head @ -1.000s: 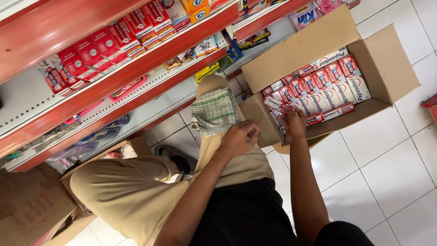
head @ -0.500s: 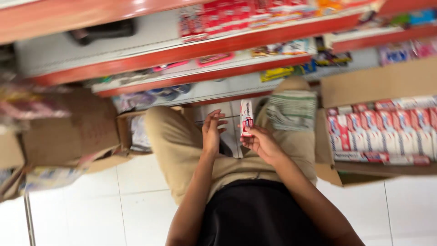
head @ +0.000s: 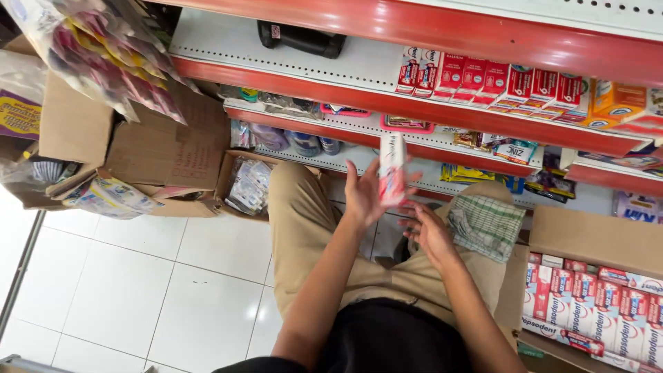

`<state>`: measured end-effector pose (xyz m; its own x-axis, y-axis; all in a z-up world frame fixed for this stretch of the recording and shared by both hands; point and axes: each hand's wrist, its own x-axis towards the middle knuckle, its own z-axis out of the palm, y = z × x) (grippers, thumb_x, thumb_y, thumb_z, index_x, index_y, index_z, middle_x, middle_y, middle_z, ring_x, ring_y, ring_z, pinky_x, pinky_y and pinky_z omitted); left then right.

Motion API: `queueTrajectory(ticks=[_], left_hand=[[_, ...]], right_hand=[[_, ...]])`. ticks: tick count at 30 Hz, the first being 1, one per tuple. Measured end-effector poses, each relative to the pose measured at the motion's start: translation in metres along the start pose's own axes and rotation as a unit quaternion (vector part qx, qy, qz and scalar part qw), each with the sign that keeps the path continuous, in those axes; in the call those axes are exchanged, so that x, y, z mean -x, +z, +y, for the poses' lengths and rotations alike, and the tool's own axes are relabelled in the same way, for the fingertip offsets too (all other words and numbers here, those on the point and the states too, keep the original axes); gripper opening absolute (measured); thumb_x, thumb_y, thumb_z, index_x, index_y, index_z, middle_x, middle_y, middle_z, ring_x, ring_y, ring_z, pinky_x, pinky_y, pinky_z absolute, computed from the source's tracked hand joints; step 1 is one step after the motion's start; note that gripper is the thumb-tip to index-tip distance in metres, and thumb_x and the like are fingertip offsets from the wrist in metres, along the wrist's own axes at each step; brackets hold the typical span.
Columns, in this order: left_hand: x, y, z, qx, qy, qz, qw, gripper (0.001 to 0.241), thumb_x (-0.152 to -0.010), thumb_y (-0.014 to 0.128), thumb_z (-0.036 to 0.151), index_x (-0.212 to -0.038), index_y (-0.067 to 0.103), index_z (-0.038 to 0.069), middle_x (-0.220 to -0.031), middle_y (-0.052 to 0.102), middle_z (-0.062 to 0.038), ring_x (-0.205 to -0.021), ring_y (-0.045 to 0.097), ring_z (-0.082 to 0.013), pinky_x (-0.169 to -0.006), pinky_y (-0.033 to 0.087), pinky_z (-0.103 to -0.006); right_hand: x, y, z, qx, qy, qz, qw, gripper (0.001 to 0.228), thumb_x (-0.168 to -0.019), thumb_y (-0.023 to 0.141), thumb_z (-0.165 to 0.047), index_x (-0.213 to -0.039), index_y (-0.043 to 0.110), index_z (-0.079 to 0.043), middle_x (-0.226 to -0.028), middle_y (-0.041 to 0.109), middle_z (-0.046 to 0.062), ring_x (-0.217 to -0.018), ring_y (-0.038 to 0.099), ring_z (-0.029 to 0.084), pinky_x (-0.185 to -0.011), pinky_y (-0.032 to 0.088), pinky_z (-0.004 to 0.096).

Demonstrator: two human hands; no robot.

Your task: The recorder is scanning toothpaste boxes and placing them onto a grocery store shelf from a cardboard box.

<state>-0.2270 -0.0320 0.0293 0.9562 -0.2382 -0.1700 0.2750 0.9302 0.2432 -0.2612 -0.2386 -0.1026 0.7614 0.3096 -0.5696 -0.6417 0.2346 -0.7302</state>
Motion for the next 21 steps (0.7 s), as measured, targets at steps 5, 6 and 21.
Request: queueTrajectory(ticks=[5,6,21], left_hand=[[-0.102,-0.140,-0.033,0.067,0.034,-0.083,0.994,0.050,-0.120,0.045,0.048,-0.153,0.046,0.010,-0.112,0.063,-0.008,-0.087,0.060,-0.0192,-0.074,0.051,-0.0319],[-0.108,-0.151,-0.036,0.130,0.026,-0.154,0.979,0.043,-0.129,0.042,0.042,-0.153,0.046,0.007,-0.105,0.061,-0.009,-0.082,0.057,-0.0174,-0.071,0.050,-0.0303],[-0.022,-0.065,-0.029,0.099,0.017,-0.083,0.991,0.086,-0.101,0.032,0.074,-0.160,0.039,0.012,-0.163,0.039,-0.020,-0.150,0.038,-0.0388,-0.120,0.037,-0.0523]], right_hand=[[0.020,-0.020,0.024,0.022,0.009,0.002,1.000,0.037,-0.105,0.049,-0.028,-0.135,0.062,-0.011,-0.122,0.071,0.005,-0.099,0.067,0.015,-0.080,0.053,0.031],[0.025,-0.023,0.028,0.051,0.026,0.032,0.998,0.036,-0.103,0.051,-0.026,-0.133,0.064,-0.011,-0.121,0.072,0.003,-0.097,0.066,0.014,-0.079,0.053,0.029],[0.045,-0.110,-0.050,0.699,-0.127,0.163,0.684,0.119,-0.057,0.085,-0.065,-0.157,0.032,-0.029,-0.173,0.007,0.012,-0.159,-0.002,0.041,-0.111,0.016,0.077]])
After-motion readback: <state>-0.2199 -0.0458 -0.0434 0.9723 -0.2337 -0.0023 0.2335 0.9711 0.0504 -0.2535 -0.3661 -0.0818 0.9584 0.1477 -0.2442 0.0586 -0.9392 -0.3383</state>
